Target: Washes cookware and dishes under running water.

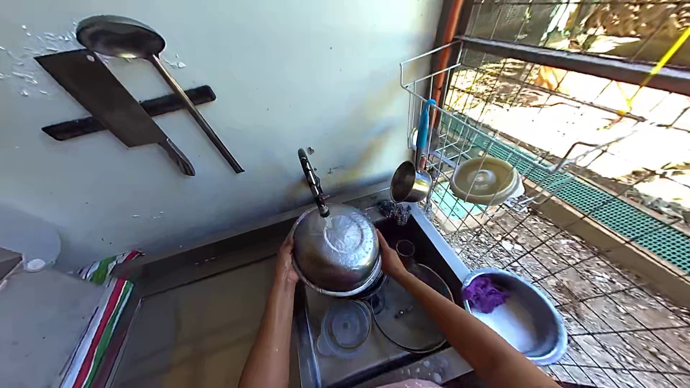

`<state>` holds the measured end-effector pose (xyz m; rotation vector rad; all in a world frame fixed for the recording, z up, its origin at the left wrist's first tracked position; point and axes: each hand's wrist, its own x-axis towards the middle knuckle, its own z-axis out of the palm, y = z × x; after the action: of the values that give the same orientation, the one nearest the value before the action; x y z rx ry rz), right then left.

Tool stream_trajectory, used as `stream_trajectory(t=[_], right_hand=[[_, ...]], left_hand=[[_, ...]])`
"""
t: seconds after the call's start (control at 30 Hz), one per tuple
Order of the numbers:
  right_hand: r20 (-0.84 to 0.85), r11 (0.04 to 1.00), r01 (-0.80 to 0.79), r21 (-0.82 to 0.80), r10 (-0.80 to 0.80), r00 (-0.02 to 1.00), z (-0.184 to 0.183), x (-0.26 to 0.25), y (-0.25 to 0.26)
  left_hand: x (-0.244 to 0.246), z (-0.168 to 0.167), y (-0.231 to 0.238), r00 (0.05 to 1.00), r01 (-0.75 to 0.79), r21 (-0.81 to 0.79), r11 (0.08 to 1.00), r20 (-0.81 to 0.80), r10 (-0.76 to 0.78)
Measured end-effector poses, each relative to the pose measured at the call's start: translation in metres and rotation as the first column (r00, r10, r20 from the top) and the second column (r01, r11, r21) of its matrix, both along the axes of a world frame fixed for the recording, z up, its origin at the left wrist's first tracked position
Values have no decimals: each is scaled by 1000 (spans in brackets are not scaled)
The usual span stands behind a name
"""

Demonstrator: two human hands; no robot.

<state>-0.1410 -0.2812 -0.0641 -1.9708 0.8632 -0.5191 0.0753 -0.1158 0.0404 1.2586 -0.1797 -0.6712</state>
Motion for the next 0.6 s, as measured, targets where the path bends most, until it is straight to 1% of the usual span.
stream_trajectory(t=[0.07, 0.13, 0.2, 0.23, 0.3, 0.33, 0.4, 0.47, 0.53, 0.6], right_hand=[[-126, 998, -55, 3, 55, 991, 7, 13, 9], [-206, 989, -138, -48, 125, 971, 13, 28, 13], [-285, 974, -223, -37, 204, 937, 16, 41, 14], [-320, 963, -269, -17, 249, 914, 15, 47, 16], [-396, 926, -377, 26, 356, 846, 13, 55, 24], [-445, 899, -435, 48, 409, 797, 11, 57, 32], [-572, 844, -526, 105, 484, 662, 11, 60, 49], [-684, 798, -593, 107, 492, 538, 9, 62, 62], [-739, 777, -623, 94, 473, 479, 10, 62, 68], [-771, 769, -634, 84, 453, 448, 13, 62, 69]], left_hand=[[6, 9, 17, 997, -14, 64, 998, 81, 9], [14, 18, 34, 986, -27, 116, 993, 169, 7], [25, 22, 56, 973, -83, 141, 987, 227, 49], [32, 21, 69, 965, -141, 138, 980, 241, 105], [49, 14, 100, 938, -307, 131, 943, 207, 277], [59, 5, 120, 911, -396, 121, 910, 178, 373], [83, -25, 170, 849, -525, 43, 850, 94, 520], [104, -60, 225, 783, -622, -57, 781, -30, 622], [116, -92, 274, 669, -743, -81, 665, -132, 732], [124, -122, 310, 563, -826, -104, 554, -198, 802]])
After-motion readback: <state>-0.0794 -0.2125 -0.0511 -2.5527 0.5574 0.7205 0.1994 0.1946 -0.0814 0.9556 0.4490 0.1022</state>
